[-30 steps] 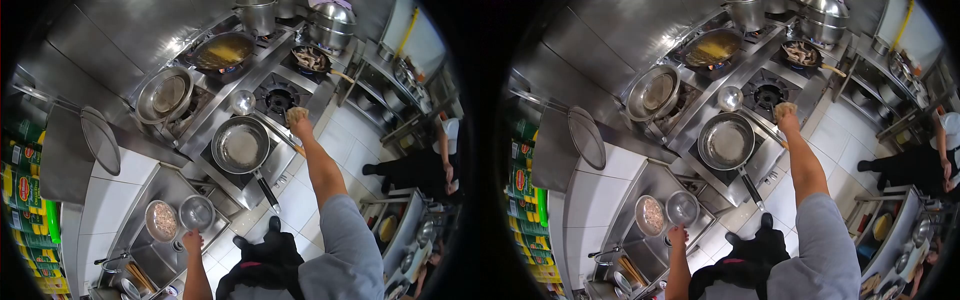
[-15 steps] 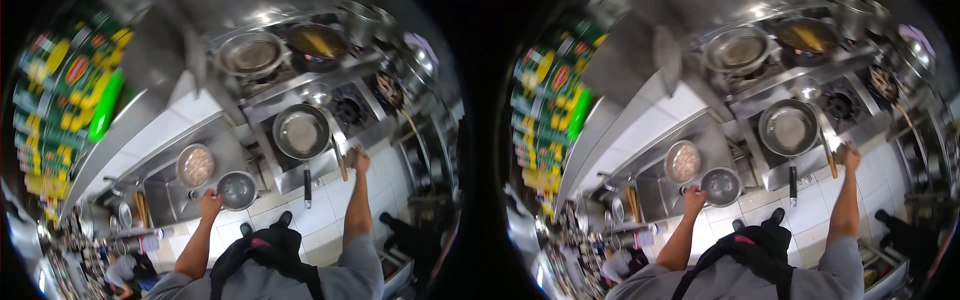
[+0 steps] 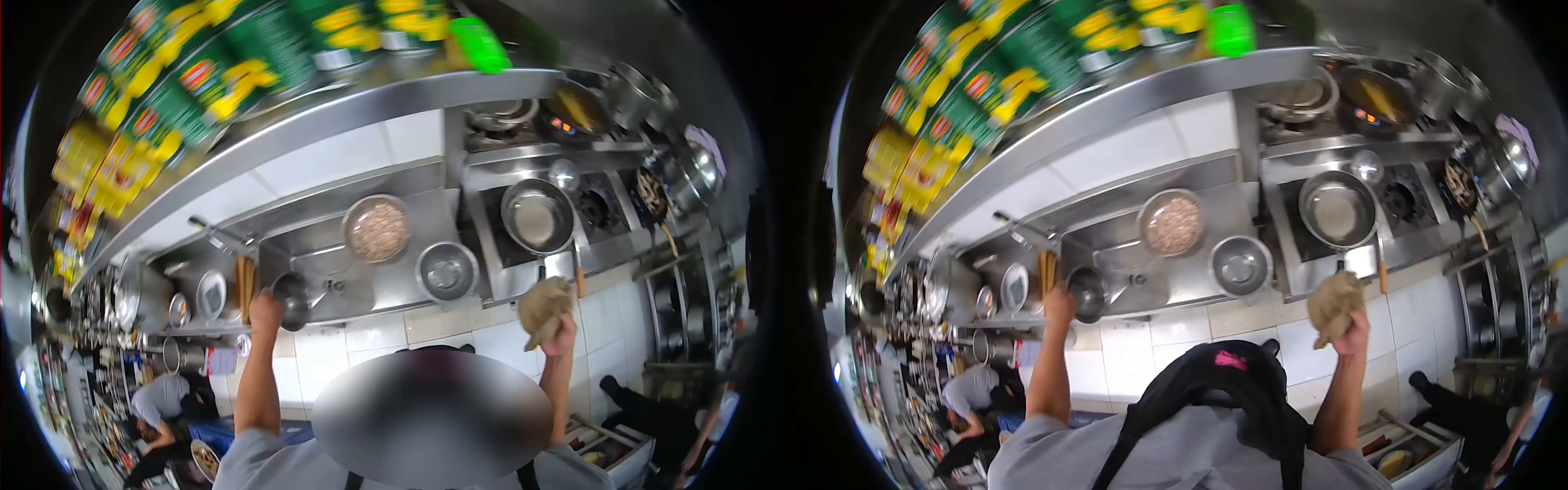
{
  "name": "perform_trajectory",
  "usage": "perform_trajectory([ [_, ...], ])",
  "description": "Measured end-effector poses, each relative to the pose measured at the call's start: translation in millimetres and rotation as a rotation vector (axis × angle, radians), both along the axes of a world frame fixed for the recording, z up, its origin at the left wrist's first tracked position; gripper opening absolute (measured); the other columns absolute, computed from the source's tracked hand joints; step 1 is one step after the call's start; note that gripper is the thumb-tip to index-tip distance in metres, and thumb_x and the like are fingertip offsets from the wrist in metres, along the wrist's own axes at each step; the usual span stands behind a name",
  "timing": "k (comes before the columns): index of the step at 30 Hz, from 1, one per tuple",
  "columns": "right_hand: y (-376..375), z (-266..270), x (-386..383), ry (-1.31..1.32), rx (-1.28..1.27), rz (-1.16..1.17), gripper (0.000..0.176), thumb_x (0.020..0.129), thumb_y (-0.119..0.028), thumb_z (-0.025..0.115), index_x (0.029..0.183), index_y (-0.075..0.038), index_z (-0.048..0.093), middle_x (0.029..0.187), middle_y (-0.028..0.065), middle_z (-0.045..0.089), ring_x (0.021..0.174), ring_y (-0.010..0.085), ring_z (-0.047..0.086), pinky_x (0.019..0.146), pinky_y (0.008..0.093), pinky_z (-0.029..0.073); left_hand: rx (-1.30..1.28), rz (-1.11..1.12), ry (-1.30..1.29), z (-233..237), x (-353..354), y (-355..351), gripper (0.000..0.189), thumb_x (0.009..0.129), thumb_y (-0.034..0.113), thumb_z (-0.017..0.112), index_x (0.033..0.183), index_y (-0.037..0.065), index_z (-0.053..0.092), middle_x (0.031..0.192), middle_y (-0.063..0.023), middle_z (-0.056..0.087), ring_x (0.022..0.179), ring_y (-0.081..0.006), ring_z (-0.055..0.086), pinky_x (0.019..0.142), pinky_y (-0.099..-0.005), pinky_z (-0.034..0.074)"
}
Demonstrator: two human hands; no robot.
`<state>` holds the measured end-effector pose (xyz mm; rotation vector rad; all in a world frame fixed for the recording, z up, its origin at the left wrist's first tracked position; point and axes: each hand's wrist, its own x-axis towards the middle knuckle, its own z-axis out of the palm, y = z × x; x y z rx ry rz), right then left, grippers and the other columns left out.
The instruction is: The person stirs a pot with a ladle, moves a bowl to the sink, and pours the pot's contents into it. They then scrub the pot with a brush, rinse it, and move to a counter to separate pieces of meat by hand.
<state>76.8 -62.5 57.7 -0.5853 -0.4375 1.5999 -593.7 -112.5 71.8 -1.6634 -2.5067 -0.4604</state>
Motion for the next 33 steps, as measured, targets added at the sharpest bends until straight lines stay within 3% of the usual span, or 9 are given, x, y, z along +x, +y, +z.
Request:
perform_trajectory([
  [3,20,41,-137,-0.217,0.039,0.216,0.058,0.083,-0.010,0.061,0.139,-0.006,0.046,0.129,0.0116,0.056,0.117,0.0230,0.057,0.096,0.0361,0.051,-0.041,0.151,0.076,-28,-51,-17,0.014,0.076,0.012,0.062,0.083,0.001,0.063,0.081,-0.0264,0.066,0.078,-0.0435,0.066,0.068,-0.0526,0.052],
  [5,21,45,-226,-0.668,0.123,0.307,0.048,0.083,-0.007,0.065,0.130,-0.002,0.053,0.124,0.0119,0.059,0.113,0.0180,0.058,0.089,0.0324,0.053,-0.062,0.166,-0.045,30,-7,-21,0.014,0.075,0.012,0.063,0.084,0.001,0.063,0.081,-0.0264,0.065,0.079,-0.0448,0.065,0.072,-0.0525,0.052],
  [6,16,61,-276,-1.014,0.342,0.223,0.045,0.083,-0.006,0.066,0.126,0.000,0.052,0.115,0.0090,0.061,0.098,0.0188,0.063,0.085,0.0316,0.053,-0.059,0.175,-0.052,29,2,-28,0.014,0.075,0.012,0.063,0.084,0.001,0.063,0.081,-0.0264,0.065,0.079,-0.0448,0.065,0.072,-0.0525,0.052],
  [12,6,42,-483,-1.300,1.065,0.041,0.036,0.071,-0.006,0.070,0.107,-0.007,0.062,0.112,0.0134,0.057,0.108,0.0334,0.057,0.088,0.0405,0.050,0.250,-0.011,-0.524,39,56,-35,0.010,0.078,0.007,0.059,0.081,-0.003,0.060,0.075,-0.0261,0.062,0.076,-0.0471,0.062,0.068,-0.0499,0.049],
  [19,-12,58,-497,-1.754,1.297,0.520,0.032,0.070,-0.010,0.066,0.102,-0.013,0.070,0.115,0.0106,0.059,0.110,0.0310,0.056,0.094,0.0453,0.045,0.315,-0.138,-0.315,68,22,-44,0.010,0.080,0.004,0.059,0.074,-0.001,0.053,0.072,-0.0245,0.060,0.069,-0.0464,0.058,0.062,-0.0519,0.046],
  [21,-6,61,-493,-2.101,1.437,0.165,0.029,0.074,-0.013,0.063,0.102,-0.013,0.070,0.114,0.0090,0.060,0.112,0.0282,0.055,0.094,0.0427,0.044,0.254,-0.195,-0.227,69,15,-44,0.008,0.079,0.003,0.059,0.075,-0.001,0.054,0.074,-0.0238,0.060,0.070,-0.0462,0.059,0.063,-0.0521,0.047],
  [25,14,64,-474,-1.940,1.545,-0.036,0.021,0.079,-0.016,0.058,0.094,-0.011,0.071,0.115,0.0072,0.060,0.110,0.0265,0.055,0.087,0.0438,0.047,0.253,-0.258,-0.240,68,16,-34,0.006,0.078,0.002,0.058,0.075,0.000,0.054,0.078,-0.0222,0.062,0.072,-0.0455,0.060,0.062,-0.0507,0.048],
  [29,-2,22,-469,-2.053,1.332,0.031,0.018,0.075,-0.016,0.062,0.090,-0.014,0.071,0.110,0.0055,0.062,0.106,0.0259,0.057,0.082,0.0431,0.050,0.330,-0.440,-0.249,74,34,-4,0.004,0.076,0.000,0.058,0.078,0.002,0.055,0.084,-0.0196,0.063,0.074,-0.0438,0.061,0.063,-0.0482,0.051],
  [33,-17,14,-433,-1.803,1.185,0.753,0.016,0.068,-0.016,0.067,0.084,-0.014,0.069,0.099,0.0060,0.063,0.095,0.0286,0.061,0.078,0.0406,0.052,0.548,-0.442,-0.087,66,11,29,0.015,0.070,-0.005,0.058,0.081,0.005,0.056,0.104,-0.0166,0.065,0.085,-0.0336,0.063,0.068,-0.0424,0.054],
])
